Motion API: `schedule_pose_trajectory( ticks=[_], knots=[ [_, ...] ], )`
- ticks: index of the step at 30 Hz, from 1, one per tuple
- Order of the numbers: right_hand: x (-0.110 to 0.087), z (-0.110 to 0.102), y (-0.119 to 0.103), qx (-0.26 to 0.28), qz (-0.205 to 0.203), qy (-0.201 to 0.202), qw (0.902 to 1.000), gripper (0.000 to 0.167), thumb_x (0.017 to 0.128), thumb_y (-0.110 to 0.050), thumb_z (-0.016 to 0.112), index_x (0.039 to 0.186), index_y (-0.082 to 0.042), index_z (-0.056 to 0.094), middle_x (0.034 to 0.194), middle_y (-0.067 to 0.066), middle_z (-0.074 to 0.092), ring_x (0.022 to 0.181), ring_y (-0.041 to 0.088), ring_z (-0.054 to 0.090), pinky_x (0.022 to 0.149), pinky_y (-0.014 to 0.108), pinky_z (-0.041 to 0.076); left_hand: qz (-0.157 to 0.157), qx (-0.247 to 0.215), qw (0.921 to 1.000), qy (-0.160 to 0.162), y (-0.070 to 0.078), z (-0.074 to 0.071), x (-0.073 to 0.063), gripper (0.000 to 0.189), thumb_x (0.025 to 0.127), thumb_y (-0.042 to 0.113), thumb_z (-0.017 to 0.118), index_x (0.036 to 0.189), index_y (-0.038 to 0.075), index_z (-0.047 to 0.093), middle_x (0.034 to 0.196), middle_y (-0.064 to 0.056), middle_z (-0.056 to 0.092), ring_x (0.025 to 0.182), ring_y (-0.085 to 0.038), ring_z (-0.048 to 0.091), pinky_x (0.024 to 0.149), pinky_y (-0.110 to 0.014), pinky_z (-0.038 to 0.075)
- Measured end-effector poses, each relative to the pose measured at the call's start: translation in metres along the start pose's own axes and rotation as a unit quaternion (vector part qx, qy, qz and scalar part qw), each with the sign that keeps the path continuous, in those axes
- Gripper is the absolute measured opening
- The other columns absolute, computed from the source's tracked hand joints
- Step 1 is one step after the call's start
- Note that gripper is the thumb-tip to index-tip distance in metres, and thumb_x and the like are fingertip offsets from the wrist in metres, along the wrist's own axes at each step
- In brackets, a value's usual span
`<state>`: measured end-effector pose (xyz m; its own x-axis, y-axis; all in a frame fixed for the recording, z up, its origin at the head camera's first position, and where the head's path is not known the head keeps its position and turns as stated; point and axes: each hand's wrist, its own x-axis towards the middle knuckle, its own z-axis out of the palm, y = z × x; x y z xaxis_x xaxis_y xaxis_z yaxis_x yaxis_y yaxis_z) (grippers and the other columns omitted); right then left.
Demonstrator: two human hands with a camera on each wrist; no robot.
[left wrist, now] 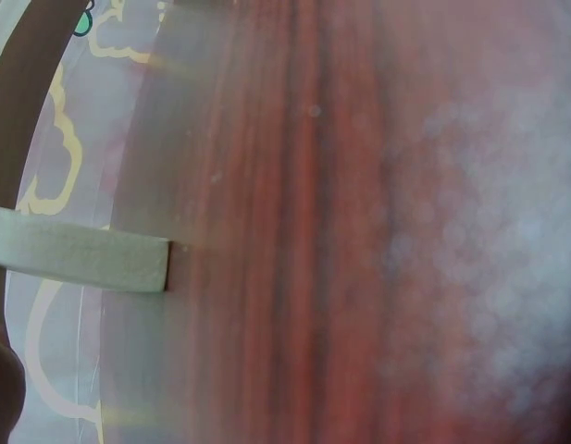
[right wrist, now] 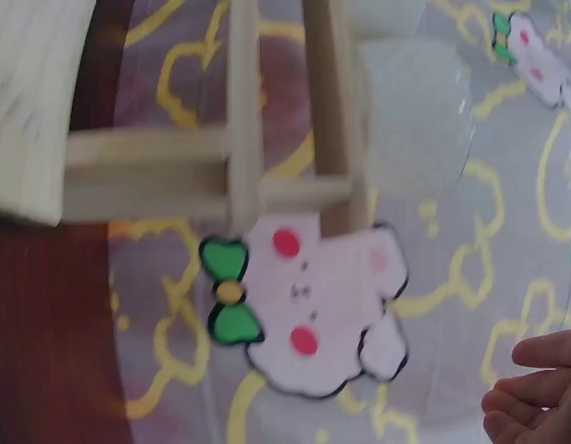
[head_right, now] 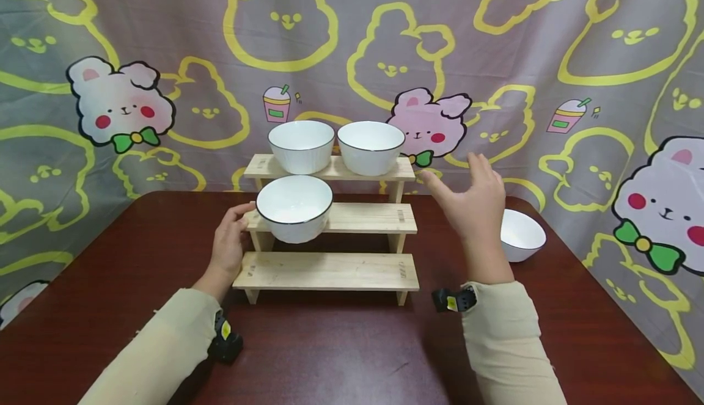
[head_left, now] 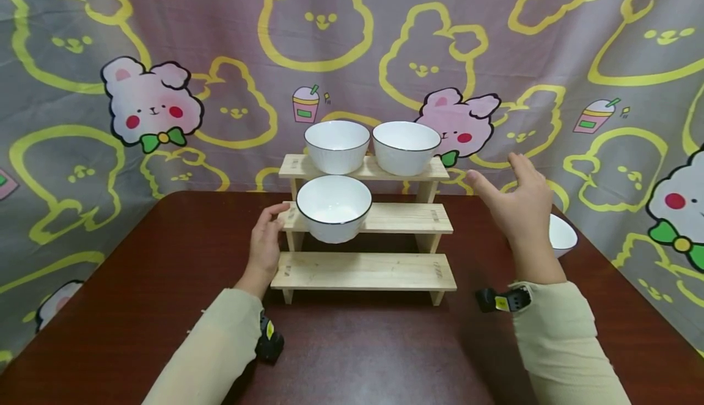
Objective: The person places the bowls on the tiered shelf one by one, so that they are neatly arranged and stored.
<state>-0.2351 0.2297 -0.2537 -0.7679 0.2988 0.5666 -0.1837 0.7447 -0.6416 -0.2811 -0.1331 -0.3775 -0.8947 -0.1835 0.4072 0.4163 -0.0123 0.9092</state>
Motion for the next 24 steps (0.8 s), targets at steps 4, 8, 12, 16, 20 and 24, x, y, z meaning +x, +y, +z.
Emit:
schedule_pose_trajectory(
  ticks=[4, 8, 12, 16, 20, 24],
  knots=[
    [0.001, -0.002, 0.017, 0.012, 0.019, 0.034, 0.9992, 0.075, 0.078, -0.046, 0.064, 0.138, -0.007, 0.044, 0.145, 0.012, 0.038, 0.134, 0.032, 0.031, 0.106, 0.053, 0.024, -0.004, 0.009, 0.9999, -0.003, -0.001, -0.001, 0.0, 0.036, 0.091, 0.003, 0.033, 0.12, -0.004, 0.052, 0.129, -0.014, 0.049, 0.088, -0.004, 0.045, 0.078, -0.028, 0.036],
    [0.002, -0.001, 0.034, 0.017, 0.004, 0.074, 0.9971, 0.072, 0.077, -0.045, 0.065, 0.135, -0.007, 0.048, 0.144, 0.01, 0.039, 0.134, 0.029, 0.03, 0.106, 0.054, 0.022, -0.004, 0.011, 0.9999, 0.0, -0.001, -0.002, 0.0, 0.036, 0.091, 0.004, 0.033, 0.12, -0.003, 0.053, 0.128, -0.013, 0.05, 0.084, -0.004, 0.044, 0.075, -0.03, 0.036],
    [0.004, -0.001, 0.054, 0.028, -0.004, 0.114, 0.9931, 0.069, 0.076, -0.039, 0.067, 0.133, -0.006, 0.049, 0.143, 0.009, 0.042, 0.133, 0.027, 0.033, 0.108, 0.05, 0.021, -0.003, 0.001, 1.0, -0.001, -0.001, -0.003, 0.0, 0.036, 0.091, 0.003, 0.033, 0.12, -0.004, 0.052, 0.128, -0.013, 0.05, 0.084, -0.004, 0.045, 0.075, -0.027, 0.038],
    [0.007, -0.001, 0.074, 0.045, 0.001, 0.139, 0.9893, 0.065, 0.075, -0.033, 0.069, 0.131, -0.006, 0.051, 0.141, 0.007, 0.044, 0.133, 0.025, 0.033, 0.11, 0.043, 0.02, -0.006, -0.007, 1.0, -0.001, -0.001, -0.002, 0.0, 0.036, 0.091, 0.003, 0.033, 0.12, -0.005, 0.052, 0.127, -0.009, 0.05, 0.086, -0.004, 0.047, 0.075, -0.025, 0.038],
    [0.008, -0.003, 0.093, 0.037, 0.024, 0.139, 0.9892, 0.065, 0.076, -0.033, 0.069, 0.133, -0.007, 0.049, 0.143, 0.007, 0.041, 0.134, 0.025, 0.03, 0.108, 0.047, 0.023, -0.015, -0.017, 0.9997, -0.002, -0.001, -0.002, 0.001, 0.036, 0.091, 0.004, 0.033, 0.121, -0.006, 0.05, 0.122, -0.002, 0.052, 0.085, -0.005, 0.048, 0.075, -0.026, 0.039],
    [0.009, -0.005, 0.11, 0.017, 0.048, 0.124, 0.991, 0.067, 0.079, -0.036, 0.067, 0.135, -0.006, 0.046, 0.146, 0.008, 0.036, 0.136, 0.026, 0.026, 0.108, 0.049, 0.021, -0.015, -0.022, 0.9996, -0.006, -0.002, -0.001, 0.002, 0.036, 0.091, 0.004, 0.033, 0.121, -0.006, 0.05, 0.125, -0.007, 0.051, 0.088, -0.004, 0.049, 0.077, -0.026, 0.039]
  ],
)
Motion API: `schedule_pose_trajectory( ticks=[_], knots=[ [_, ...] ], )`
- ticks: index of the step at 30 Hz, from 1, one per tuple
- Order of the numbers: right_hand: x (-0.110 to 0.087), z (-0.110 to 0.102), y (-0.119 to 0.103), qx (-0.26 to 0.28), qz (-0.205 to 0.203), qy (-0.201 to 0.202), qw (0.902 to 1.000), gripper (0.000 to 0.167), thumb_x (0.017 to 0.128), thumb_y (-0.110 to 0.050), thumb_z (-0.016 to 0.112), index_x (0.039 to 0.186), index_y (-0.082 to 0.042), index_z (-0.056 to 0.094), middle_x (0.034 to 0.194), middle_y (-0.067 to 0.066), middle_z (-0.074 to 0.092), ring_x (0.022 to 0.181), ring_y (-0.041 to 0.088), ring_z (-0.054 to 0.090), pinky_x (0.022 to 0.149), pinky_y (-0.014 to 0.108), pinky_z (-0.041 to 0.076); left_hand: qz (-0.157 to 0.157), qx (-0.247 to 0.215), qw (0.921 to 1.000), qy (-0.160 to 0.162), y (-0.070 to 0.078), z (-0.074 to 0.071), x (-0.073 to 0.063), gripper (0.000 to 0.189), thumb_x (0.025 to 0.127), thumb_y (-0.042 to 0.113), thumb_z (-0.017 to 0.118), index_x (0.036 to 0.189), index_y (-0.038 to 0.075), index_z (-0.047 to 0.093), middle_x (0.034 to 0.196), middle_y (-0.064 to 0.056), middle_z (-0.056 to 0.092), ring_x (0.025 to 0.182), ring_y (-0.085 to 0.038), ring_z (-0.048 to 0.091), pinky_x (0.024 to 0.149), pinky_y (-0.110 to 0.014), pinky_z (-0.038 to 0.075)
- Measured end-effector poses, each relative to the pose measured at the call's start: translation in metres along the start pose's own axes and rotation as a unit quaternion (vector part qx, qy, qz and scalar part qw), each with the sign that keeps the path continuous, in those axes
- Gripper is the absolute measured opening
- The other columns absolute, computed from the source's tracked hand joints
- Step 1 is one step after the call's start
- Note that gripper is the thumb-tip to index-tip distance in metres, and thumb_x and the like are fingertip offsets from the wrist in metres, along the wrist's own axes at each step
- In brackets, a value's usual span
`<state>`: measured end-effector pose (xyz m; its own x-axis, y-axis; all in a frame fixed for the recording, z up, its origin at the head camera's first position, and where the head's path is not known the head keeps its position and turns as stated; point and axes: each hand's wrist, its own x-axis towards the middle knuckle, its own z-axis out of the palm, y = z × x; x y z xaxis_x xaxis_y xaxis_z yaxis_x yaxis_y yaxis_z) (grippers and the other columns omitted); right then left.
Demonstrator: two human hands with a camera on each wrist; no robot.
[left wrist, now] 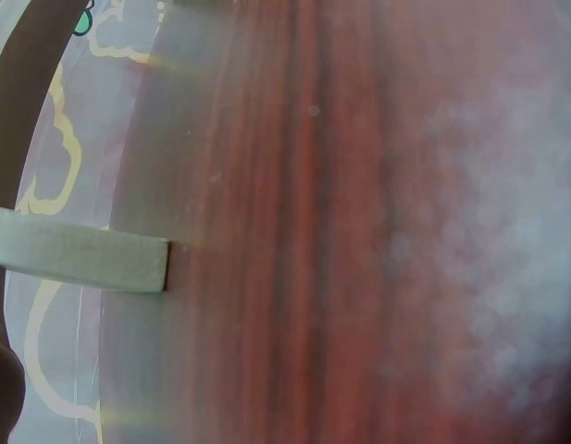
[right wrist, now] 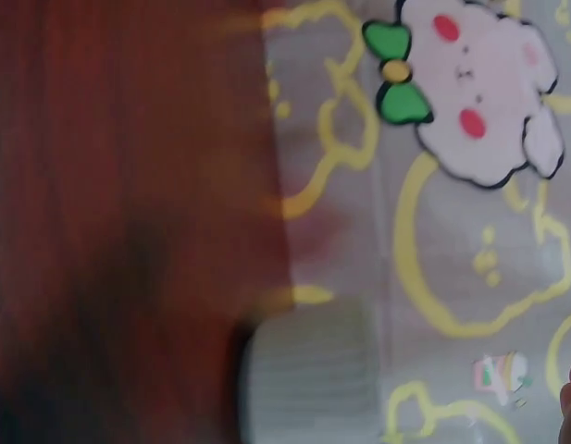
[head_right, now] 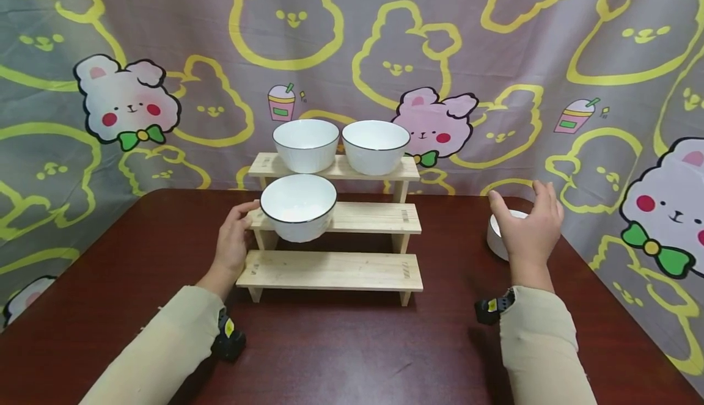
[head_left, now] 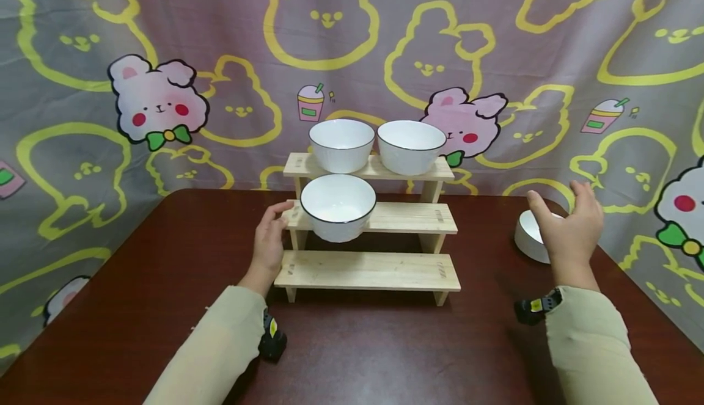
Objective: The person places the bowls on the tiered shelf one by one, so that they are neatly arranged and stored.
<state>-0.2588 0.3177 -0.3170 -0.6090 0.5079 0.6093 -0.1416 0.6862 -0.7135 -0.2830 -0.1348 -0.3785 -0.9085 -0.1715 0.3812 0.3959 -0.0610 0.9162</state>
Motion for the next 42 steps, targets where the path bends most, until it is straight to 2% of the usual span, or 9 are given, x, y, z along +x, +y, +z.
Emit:
schedule_pose_trajectory(
  ticks=[5, 10, 16, 22, 28, 32, 39, 42],
  knots=[
    [0.002, -0.004, 0.018, -0.028, 0.032, -0.046, 0.998, 0.073, 0.08, -0.039, 0.064, 0.141, -0.007, 0.038, 0.151, 0.008, 0.026, 0.138, 0.029, 0.018, 0.109, 0.051, 0.017, 0.013, 0.01, 0.9999, 0.004, 0.0, 0.001, 0.002, 0.036, 0.09, 0.003, 0.033, 0.119, -0.006, 0.051, 0.13, -0.014, 0.05, 0.093, -0.004, 0.047, 0.081, -0.026, 0.037],
    [0.005, -0.005, 0.034, -0.071, 0.055, -0.092, 0.9917, 0.082, 0.08, -0.043, 0.062, 0.144, -0.004, 0.03, 0.152, 0.015, 0.019, 0.138, 0.036, 0.013, 0.107, 0.054, 0.017, 0.014, 0.005, 0.9999, 0.006, 0.0, 0.001, 0.004, 0.036, 0.09, 0.003, 0.033, 0.119, -0.007, 0.052, 0.128, -0.013, 0.05, 0.093, -0.004, 0.048, 0.08, -0.024, 0.038],
    [0.01, -0.003, 0.05, -0.108, 0.081, -0.122, 0.9833, 0.089, 0.081, -0.049, 0.06, 0.146, -0.001, 0.022, 0.152, 0.02, 0.015, 0.136, 0.04, 0.013, 0.104, 0.058, 0.02, 0.023, -0.006, 0.9997, 0.003, 0.0, 0.003, 0.004, 0.036, 0.09, 0.002, 0.033, 0.118, -0.008, 0.051, 0.126, -0.013, 0.051, 0.095, -0.005, 0.049, 0.08, -0.021, 0.038],
    [0.011, -0.005, 0.065, -0.122, 0.112, -0.15, 0.9747, 0.097, 0.08, -0.054, 0.059, 0.144, 0.005, 0.018, 0.152, 0.027, -0.003, 0.137, 0.045, -0.003, 0.103, 0.062, 0.016, 0.021, -0.002, 0.9998, 0.002, 0.0, 0.003, 0.003, 0.036, 0.089, 0.004, 0.034, 0.118, -0.008, 0.052, 0.121, -0.002, 0.054, 0.092, -0.005, 0.048, 0.08, -0.025, 0.038],
    [0.011, -0.005, 0.073, -0.151, 0.137, -0.191, 0.9601, 0.112, 0.074, -0.062, 0.06, 0.143, 0.011, 0.01, 0.147, 0.034, -0.009, 0.132, 0.053, -0.001, 0.097, 0.066, 0.021, 0.027, -0.008, 0.9996, 0.004, -0.001, 0.002, 0.002, 0.036, 0.088, 0.002, 0.034, 0.118, -0.009, 0.051, 0.114, 0.009, 0.055, 0.094, -0.005, 0.048, 0.08, -0.021, 0.037],
    [0.008, -0.002, 0.078, -0.158, 0.158, -0.209, 0.9521, 0.117, 0.071, -0.065, 0.061, 0.141, 0.013, 0.009, 0.144, 0.036, -0.006, 0.127, 0.056, 0.006, 0.093, 0.067, 0.026, 0.022, -0.006, 0.9997, 0.002, -0.002, 0.002, 0.001, 0.036, 0.088, 0.003, 0.034, 0.118, -0.009, 0.051, 0.117, 0.005, 0.055, 0.097, -0.005, 0.048, 0.082, -0.02, 0.037],
    [0.008, 0.002, 0.081, -0.15, 0.196, -0.233, 0.9408, 0.129, 0.067, -0.069, 0.061, 0.142, 0.011, -0.007, 0.144, 0.03, -0.026, 0.128, 0.058, 0.002, 0.092, 0.068, 0.028, 0.023, 0.008, 0.9997, 0.004, -0.004, 0.001, 0.0, 0.036, 0.089, 0.004, 0.034, 0.118, -0.007, 0.052, 0.124, -0.005, 0.053, 0.095, -0.005, 0.048, 0.08, -0.022, 0.037],
    [0.009, 0.004, 0.081, -0.154, 0.201, -0.231, 0.9395, 0.131, 0.067, -0.069, 0.062, 0.142, 0.011, -0.01, 0.144, 0.029, -0.024, 0.127, 0.058, 0.004, 0.094, 0.067, 0.028, 0.025, 0.007, 0.9997, 0.004, -0.004, 0.001, 0.001, 0.036, 0.089, 0.004, 0.034, 0.118, -0.007, 0.052, 0.124, -0.006, 0.052, 0.095, -0.005, 0.049, 0.08, -0.023, 0.038]
  ],
)
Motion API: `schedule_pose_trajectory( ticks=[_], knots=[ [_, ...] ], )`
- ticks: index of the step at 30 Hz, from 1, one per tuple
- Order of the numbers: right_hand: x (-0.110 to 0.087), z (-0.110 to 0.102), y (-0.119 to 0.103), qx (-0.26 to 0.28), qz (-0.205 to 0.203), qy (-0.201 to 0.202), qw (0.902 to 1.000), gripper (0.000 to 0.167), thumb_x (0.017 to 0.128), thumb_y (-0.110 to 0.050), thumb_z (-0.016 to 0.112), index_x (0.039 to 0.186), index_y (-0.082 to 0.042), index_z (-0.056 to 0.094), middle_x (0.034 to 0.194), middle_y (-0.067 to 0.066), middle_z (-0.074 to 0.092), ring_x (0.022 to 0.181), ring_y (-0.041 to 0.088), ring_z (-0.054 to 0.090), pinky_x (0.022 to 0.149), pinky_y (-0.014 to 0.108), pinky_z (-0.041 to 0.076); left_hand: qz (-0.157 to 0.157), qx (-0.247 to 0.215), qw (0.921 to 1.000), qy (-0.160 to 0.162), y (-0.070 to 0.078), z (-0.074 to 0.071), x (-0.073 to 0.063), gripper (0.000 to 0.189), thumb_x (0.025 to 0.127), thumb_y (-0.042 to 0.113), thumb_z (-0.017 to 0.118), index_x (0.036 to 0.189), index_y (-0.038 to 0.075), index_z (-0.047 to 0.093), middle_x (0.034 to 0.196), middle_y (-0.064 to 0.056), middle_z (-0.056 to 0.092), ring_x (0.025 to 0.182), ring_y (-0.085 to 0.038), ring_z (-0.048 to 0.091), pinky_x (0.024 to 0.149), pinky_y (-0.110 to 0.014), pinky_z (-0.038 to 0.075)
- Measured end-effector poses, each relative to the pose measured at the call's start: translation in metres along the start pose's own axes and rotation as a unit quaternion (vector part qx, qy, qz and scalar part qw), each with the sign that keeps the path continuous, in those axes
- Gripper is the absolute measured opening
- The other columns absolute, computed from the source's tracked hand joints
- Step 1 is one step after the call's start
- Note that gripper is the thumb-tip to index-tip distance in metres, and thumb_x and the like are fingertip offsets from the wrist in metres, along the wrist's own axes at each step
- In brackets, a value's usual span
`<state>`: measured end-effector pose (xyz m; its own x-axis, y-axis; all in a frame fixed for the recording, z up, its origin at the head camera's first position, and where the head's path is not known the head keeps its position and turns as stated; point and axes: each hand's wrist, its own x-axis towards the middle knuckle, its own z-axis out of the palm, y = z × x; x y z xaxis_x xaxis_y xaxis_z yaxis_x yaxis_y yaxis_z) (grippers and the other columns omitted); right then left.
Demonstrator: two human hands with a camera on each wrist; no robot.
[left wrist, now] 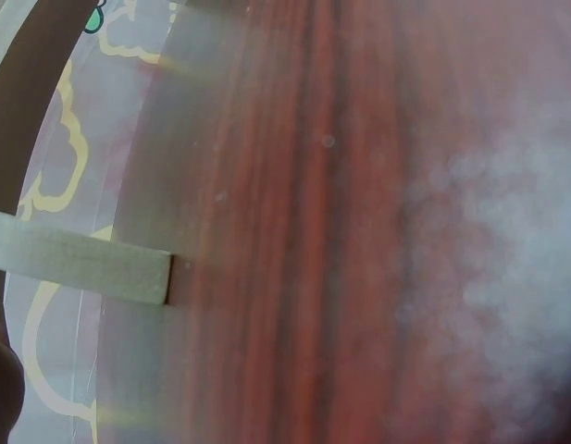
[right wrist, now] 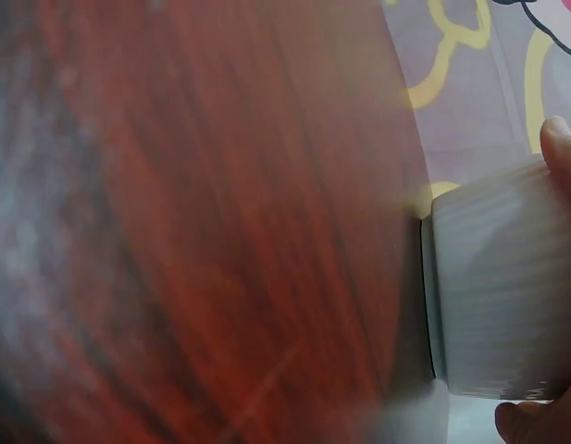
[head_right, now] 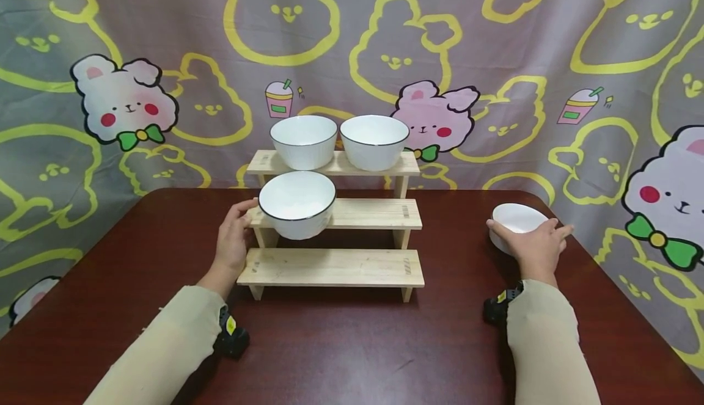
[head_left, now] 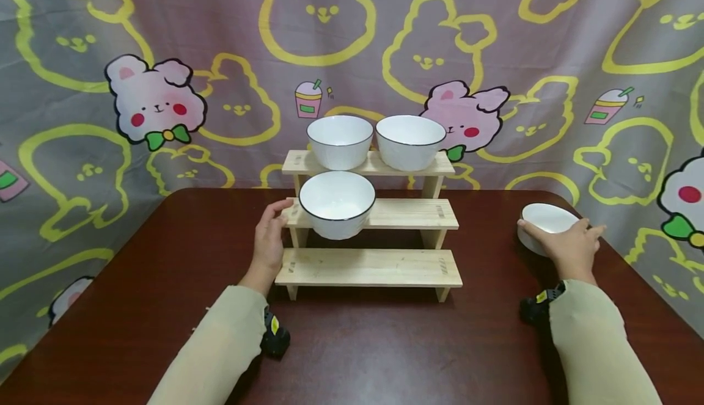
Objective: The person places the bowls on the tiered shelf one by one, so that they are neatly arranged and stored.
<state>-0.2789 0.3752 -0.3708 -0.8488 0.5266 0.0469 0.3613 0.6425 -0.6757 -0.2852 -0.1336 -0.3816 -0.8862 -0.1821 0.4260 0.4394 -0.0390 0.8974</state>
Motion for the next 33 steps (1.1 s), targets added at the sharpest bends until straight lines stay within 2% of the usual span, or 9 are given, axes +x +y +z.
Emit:
schedule_pose_trajectory(
  ticks=[8, 13, 20, 28, 33],
  knots=[
    [-0.0011, 0.0016, -0.0043, -0.014, 0.018, 0.003, 0.9997, 0.124, 0.07, -0.065, 0.061, 0.14, 0.013, -0.006, 0.137, 0.037, 0.007, 0.123, 0.056, 0.02, 0.093, 0.064, 0.033, -0.006, -0.006, 1.0, 0.003, 0.0012, -0.0003, 0.0005, 0.036, 0.089, 0.004, 0.034, 0.118, -0.007, 0.052, 0.117, 0.004, 0.054, 0.092, -0.004, 0.049, 0.079, -0.024, 0.038],
    [-0.0016, 0.0002, -0.004, -0.019, 0.019, 0.008, 0.9996, 0.124, 0.069, -0.064, 0.062, 0.139, 0.017, -0.002, 0.136, 0.039, 0.008, 0.122, 0.055, 0.02, 0.094, 0.063, 0.033, -0.025, -0.004, 0.9997, 0.002, 0.0017, -0.0007, 0.0, 0.036, 0.09, 0.005, 0.034, 0.119, -0.005, 0.052, 0.119, 0.002, 0.053, 0.085, -0.005, 0.049, 0.076, -0.029, 0.039],
    [-0.0013, -0.0006, -0.0038, -0.016, 0.014, 0.006, 0.9997, 0.125, 0.069, -0.064, 0.062, 0.138, 0.018, -0.001, 0.136, 0.039, 0.007, 0.123, 0.053, 0.017, 0.093, 0.063, 0.034, -0.028, -0.003, 0.9996, 0.004, 0.0024, -0.0018, 0.0001, 0.036, 0.089, 0.005, 0.034, 0.12, -0.005, 0.052, 0.126, -0.006, 0.051, 0.086, -0.004, 0.048, 0.077, -0.03, 0.038],
    [-0.0052, -0.0011, -0.0014, -0.008, 0.003, 0.011, 0.9999, 0.123, 0.069, -0.063, 0.063, 0.138, 0.02, 0.003, 0.136, 0.038, 0.009, 0.123, 0.051, 0.017, 0.094, 0.062, 0.032, -0.024, -0.02, 0.9995, 0.01, 0.0045, 0.0001, -0.0023, 0.036, 0.089, 0.004, 0.034, 0.119, -0.008, 0.051, 0.12, 0.002, 0.054, 0.092, -0.004, 0.05, 0.077, -0.022, 0.039],
    [-0.0066, -0.002, -0.0021, -0.009, -0.001, 0.013, 0.9999, 0.122, 0.069, -0.063, 0.064, 0.137, 0.02, 0.005, 0.135, 0.039, 0.011, 0.122, 0.052, 0.018, 0.093, 0.062, 0.032, -0.01, -0.012, 0.9999, 0.007, 0.004, 0.0006, -0.0012, 0.036, 0.089, 0.002, 0.034, 0.118, -0.008, 0.052, 0.126, -0.011, 0.053, 0.102, -0.005, 0.048, 0.084, -0.02, 0.037]
  ],
)
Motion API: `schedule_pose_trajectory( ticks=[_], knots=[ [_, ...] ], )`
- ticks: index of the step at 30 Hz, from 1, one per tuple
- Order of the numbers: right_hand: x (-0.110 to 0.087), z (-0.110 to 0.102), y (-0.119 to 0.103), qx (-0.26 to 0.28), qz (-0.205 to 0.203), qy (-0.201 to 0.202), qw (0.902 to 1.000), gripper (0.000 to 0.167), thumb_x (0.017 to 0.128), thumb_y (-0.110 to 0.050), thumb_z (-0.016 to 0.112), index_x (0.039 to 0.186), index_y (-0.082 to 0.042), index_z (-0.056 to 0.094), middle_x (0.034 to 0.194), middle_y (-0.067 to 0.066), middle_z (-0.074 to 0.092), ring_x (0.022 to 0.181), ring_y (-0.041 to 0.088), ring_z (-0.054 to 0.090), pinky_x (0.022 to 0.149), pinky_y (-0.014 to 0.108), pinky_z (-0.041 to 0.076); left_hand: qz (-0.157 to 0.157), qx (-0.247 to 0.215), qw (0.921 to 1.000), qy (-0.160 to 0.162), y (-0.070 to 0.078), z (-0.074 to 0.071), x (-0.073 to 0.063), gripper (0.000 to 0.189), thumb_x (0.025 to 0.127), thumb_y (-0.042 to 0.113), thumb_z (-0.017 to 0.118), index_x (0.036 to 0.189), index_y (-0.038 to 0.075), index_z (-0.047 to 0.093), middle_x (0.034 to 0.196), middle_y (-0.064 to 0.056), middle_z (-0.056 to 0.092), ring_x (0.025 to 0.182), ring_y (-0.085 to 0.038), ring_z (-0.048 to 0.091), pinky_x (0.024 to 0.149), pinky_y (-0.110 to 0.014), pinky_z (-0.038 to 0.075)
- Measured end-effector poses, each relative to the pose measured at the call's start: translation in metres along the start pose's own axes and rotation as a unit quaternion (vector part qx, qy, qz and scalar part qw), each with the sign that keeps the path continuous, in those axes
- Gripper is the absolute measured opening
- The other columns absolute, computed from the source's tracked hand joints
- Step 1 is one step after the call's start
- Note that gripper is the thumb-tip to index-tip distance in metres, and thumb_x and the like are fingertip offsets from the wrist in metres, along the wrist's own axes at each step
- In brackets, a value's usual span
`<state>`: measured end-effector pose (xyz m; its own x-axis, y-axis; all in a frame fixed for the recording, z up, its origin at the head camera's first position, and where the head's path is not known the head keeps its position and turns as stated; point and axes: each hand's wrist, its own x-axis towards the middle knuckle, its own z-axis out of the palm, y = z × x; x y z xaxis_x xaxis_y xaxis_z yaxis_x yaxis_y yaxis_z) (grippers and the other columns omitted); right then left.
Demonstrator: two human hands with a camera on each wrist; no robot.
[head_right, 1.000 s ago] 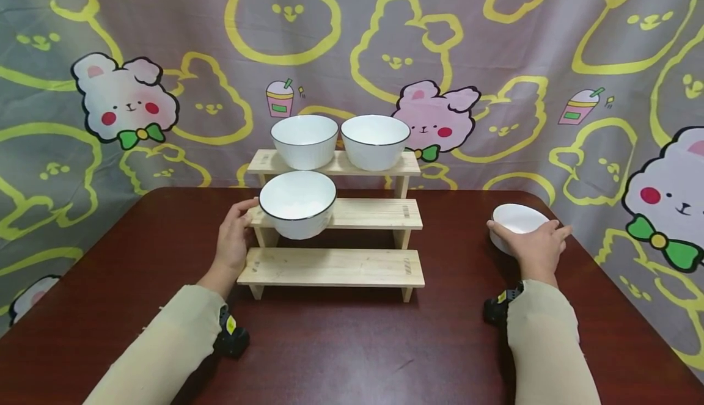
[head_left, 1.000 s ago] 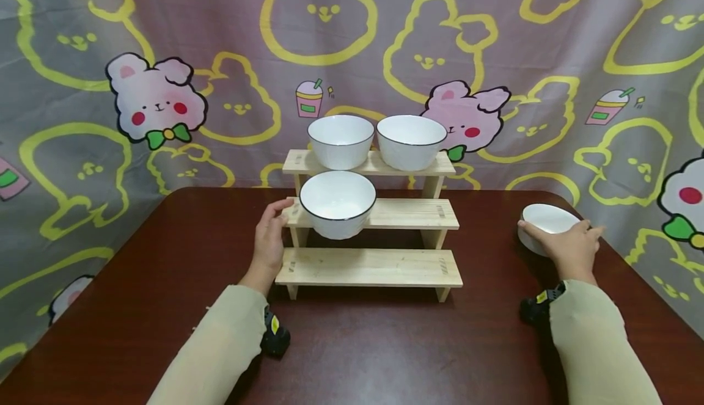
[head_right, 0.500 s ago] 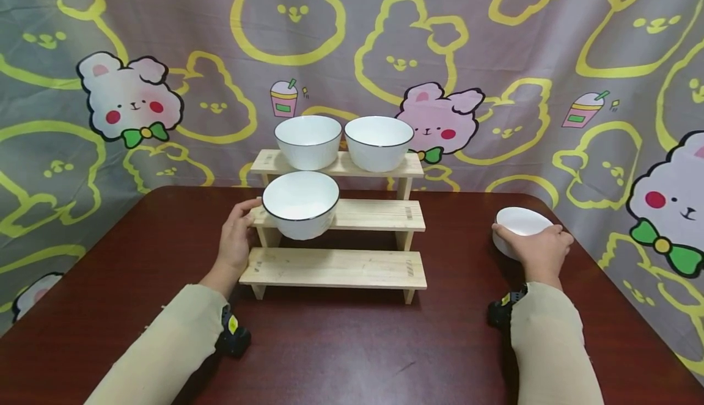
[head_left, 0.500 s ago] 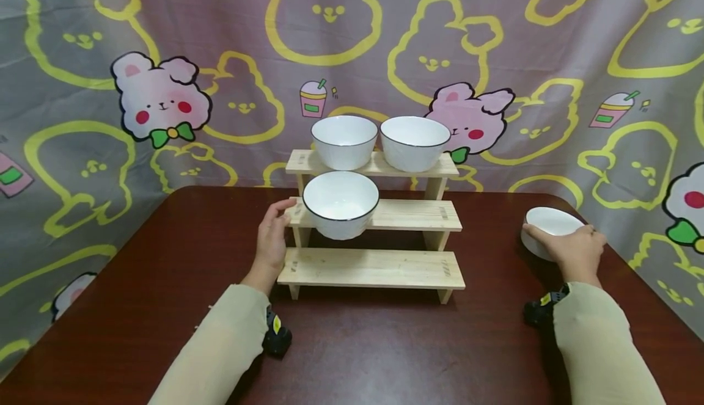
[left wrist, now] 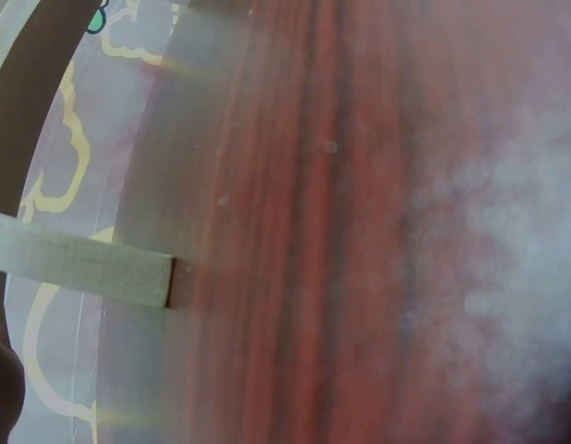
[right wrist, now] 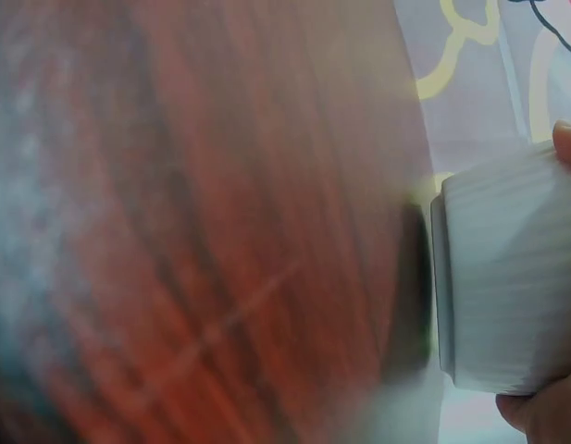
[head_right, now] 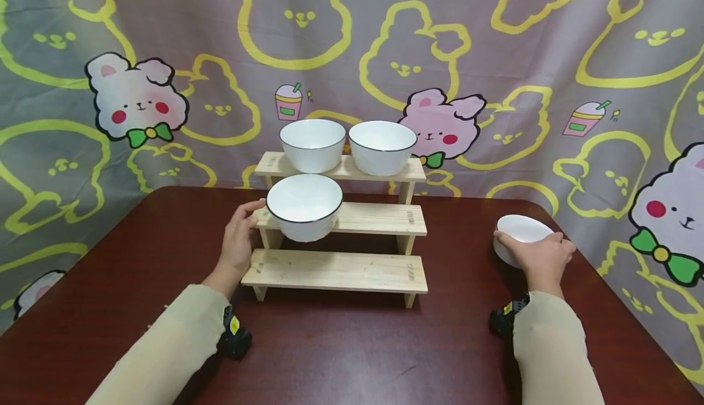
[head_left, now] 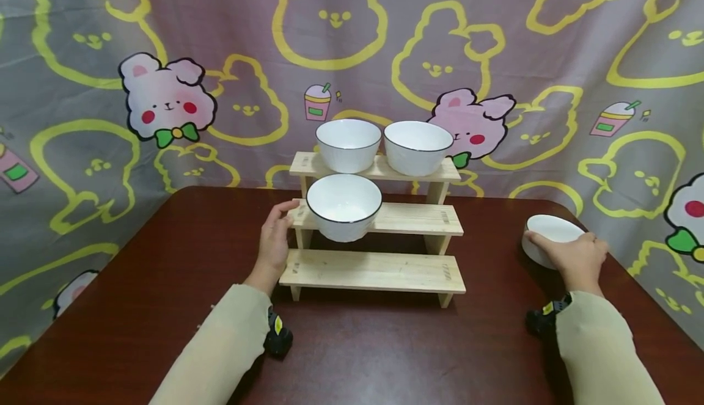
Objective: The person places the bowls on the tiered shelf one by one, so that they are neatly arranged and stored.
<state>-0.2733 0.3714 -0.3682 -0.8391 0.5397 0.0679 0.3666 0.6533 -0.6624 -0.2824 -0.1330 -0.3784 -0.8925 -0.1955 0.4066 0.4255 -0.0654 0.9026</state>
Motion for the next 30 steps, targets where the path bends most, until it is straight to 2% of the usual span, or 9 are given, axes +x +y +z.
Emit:
schedule_pose_trajectory(
  ticks=[4, 9, 14, 22, 25, 30],
  knots=[
    [0.0, -0.002, -0.002, -0.006, -0.001, 0.005, 1.0, 0.123, 0.068, -0.064, 0.064, 0.138, 0.019, 0.006, 0.134, 0.039, 0.012, 0.121, 0.051, 0.019, 0.092, 0.062, 0.033, 0.011, 0.0, 0.9999, 0.0, -0.001, 0.001, 0.001, 0.035, 0.089, 0.002, 0.034, 0.117, -0.009, 0.052, 0.128, -0.019, 0.05, 0.105, -0.006, 0.047, 0.086, -0.019, 0.035],
    [0.0, -0.007, -0.009, -0.018, -0.015, 0.009, 0.9997, 0.121, 0.069, -0.065, 0.062, 0.136, 0.021, 0.01, 0.133, 0.041, 0.014, 0.119, 0.051, 0.02, 0.091, 0.06, 0.034, 0.013, -0.004, 0.9999, 0.004, -0.001, 0.001, 0.001, 0.035, 0.088, 0.001, 0.035, 0.116, -0.009, 0.053, 0.125, -0.014, 0.053, 0.1, -0.005, 0.048, 0.082, -0.019, 0.037],
    [-0.002, -0.014, -0.019, -0.026, -0.05, 0.031, 0.9979, 0.114, 0.07, -0.062, 0.062, 0.131, 0.024, 0.02, 0.128, 0.042, 0.021, 0.116, 0.049, 0.022, 0.086, 0.057, 0.036, 0.013, -0.009, 0.9999, 0.003, 0.0, 0.001, 0.001, 0.035, 0.088, 0.002, 0.035, 0.117, -0.01, 0.052, 0.122, -0.007, 0.054, 0.095, -0.004, 0.05, 0.079, -0.019, 0.039],
    [-0.012, -0.031, -0.043, -0.046, -0.099, 0.044, 0.9931, 0.103, 0.074, -0.06, 0.061, 0.124, 0.024, 0.03, 0.123, 0.042, 0.027, 0.112, 0.049, 0.027, 0.078, 0.056, 0.038, 0.009, 0.012, 0.9999, -0.002, -0.001, -0.001, 0.0, 0.036, 0.088, 0.001, 0.034, 0.118, -0.008, 0.052, 0.128, -0.017, 0.049, 0.091, -0.003, 0.048, 0.08, -0.024, 0.038],
    [-0.017, -0.037, -0.051, -0.049, -0.124, 0.061, 0.9892, 0.099, 0.073, -0.057, 0.063, 0.121, 0.025, 0.035, 0.119, 0.043, 0.032, 0.11, 0.05, 0.03, 0.077, 0.055, 0.037, 0.008, 0.011, 0.9999, -0.004, -0.001, -0.001, 0.001, 0.036, 0.088, 0.001, 0.034, 0.119, -0.008, 0.052, 0.129, -0.018, 0.049, 0.09, -0.003, 0.048, 0.079, -0.023, 0.038],
    [-0.026, -0.05, -0.065, -0.061, -0.156, 0.062, 0.9839, 0.097, 0.073, -0.056, 0.065, 0.118, 0.026, 0.038, 0.113, 0.043, 0.035, 0.103, 0.05, 0.034, 0.072, 0.052, 0.037, 0.004, 0.007, 1.0, -0.004, -0.002, -0.001, 0.001, 0.036, 0.089, 0.002, 0.034, 0.119, -0.007, 0.052, 0.129, -0.016, 0.049, 0.09, -0.003, 0.048, 0.079, -0.024, 0.038]
  ],
)
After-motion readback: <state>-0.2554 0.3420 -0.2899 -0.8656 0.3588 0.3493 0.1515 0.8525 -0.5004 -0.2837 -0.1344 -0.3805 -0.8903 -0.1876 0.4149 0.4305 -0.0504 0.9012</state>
